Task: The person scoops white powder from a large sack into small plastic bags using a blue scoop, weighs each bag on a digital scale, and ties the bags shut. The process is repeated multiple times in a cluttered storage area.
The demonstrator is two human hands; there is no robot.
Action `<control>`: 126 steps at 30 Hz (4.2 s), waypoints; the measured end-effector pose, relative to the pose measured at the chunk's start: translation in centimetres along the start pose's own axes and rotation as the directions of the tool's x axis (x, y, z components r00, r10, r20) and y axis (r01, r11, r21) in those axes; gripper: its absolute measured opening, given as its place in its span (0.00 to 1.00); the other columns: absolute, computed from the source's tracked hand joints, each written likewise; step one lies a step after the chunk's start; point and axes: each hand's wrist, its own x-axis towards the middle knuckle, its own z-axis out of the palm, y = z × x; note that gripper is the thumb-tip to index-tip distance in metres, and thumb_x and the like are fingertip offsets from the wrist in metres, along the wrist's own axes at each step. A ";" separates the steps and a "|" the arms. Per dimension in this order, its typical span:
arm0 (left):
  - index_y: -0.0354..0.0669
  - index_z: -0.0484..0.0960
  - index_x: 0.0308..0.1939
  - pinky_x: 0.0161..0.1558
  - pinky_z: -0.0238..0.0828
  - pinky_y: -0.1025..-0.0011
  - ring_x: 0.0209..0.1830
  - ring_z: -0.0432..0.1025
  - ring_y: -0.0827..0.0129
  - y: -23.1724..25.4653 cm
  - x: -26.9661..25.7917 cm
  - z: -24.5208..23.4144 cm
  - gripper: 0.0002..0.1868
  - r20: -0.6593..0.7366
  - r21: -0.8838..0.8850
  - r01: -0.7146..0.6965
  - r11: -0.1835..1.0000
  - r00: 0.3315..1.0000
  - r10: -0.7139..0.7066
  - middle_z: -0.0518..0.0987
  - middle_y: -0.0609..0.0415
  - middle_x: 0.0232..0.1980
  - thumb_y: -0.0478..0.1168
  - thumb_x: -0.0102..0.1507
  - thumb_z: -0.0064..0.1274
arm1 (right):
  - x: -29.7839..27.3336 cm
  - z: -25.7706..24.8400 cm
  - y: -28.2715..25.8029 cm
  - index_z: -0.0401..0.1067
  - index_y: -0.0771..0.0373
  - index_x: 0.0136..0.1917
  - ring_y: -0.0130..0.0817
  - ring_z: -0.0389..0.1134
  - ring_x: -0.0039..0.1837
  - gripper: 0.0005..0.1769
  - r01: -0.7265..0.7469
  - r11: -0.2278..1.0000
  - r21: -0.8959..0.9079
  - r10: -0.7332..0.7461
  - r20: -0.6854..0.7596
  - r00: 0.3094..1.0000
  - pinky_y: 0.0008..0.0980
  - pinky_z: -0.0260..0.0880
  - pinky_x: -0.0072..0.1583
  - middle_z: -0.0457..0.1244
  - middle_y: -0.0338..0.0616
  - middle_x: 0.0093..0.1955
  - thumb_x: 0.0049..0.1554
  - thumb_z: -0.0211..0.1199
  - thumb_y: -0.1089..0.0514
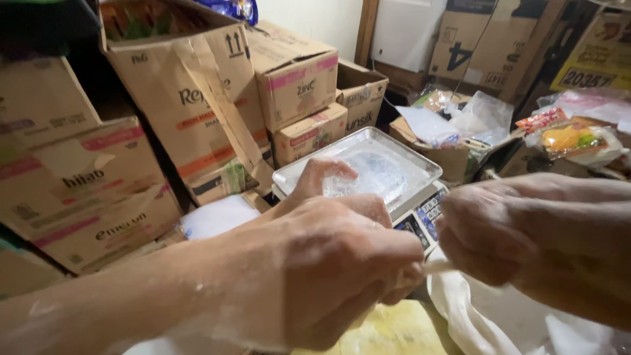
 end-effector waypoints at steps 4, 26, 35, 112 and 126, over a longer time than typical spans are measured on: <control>0.48 0.78 0.36 0.55 0.62 0.56 0.54 0.77 0.68 1.0 -1.3 -0.4 0.05 0.003 -0.027 0.063 0.998 0.998 -0.063 0.80 0.56 0.39 0.37 0.67 0.50 | -2.1 -1.8 0.8 0.64 0.63 0.37 0.33 0.55 0.42 0.19 0.114 0.993 -0.037 -0.111 0.075 0.991 0.34 0.60 0.49 0.55 0.40 0.36 0.68 0.55 0.52; 0.55 0.84 0.43 0.47 0.65 0.59 0.43 0.76 0.66 -5.3 5.7 5.5 0.13 -0.025 0.024 0.390 0.920 0.921 -0.390 0.85 0.58 0.36 0.44 0.67 0.41 | -0.8 -5.4 10.3 0.69 0.66 0.55 0.31 0.68 0.49 0.10 0.005 0.591 -0.806 -0.306 -0.218 0.927 0.32 0.72 0.52 0.68 0.47 0.46 0.65 0.54 0.58; 0.53 0.89 0.51 0.62 0.55 0.50 0.61 0.69 0.61 -3.5 11.3 3.3 0.16 -0.037 -0.573 0.450 0.685 0.821 -0.570 0.87 0.60 0.52 0.39 0.60 0.54 | 4.7 -8.4 11.5 0.67 0.67 0.64 0.38 0.68 0.57 0.14 0.460 0.611 0.644 -0.681 0.133 0.720 0.37 0.72 0.60 0.66 0.53 0.57 0.68 0.54 0.57; 0.35 0.73 0.46 0.41 0.79 0.65 0.38 0.83 0.57 -5.3 -6.3 20.7 0.09 -0.636 -0.489 0.453 0.746 0.401 -0.660 0.84 0.45 0.36 0.30 0.62 0.53 | 9.4 9.7 24.0 0.80 0.67 0.50 0.23 0.72 0.46 0.10 0.250 0.965 -0.073 -0.217 -0.760 0.613 0.23 0.73 0.50 0.73 0.41 0.46 0.55 0.68 0.61; 0.37 0.66 0.52 0.42 0.81 0.70 0.42 0.82 0.69 -4.8 -7.7 21.4 0.23 -0.618 -0.589 0.403 0.701 0.335 -0.711 0.84 0.50 0.39 0.31 0.58 0.61 | 8.3 9.9 23.2 0.82 0.67 0.49 0.27 0.71 0.42 0.12 0.144 0.985 0.094 -0.013 -0.794 0.608 0.26 0.71 0.47 0.73 0.43 0.43 0.52 0.71 0.61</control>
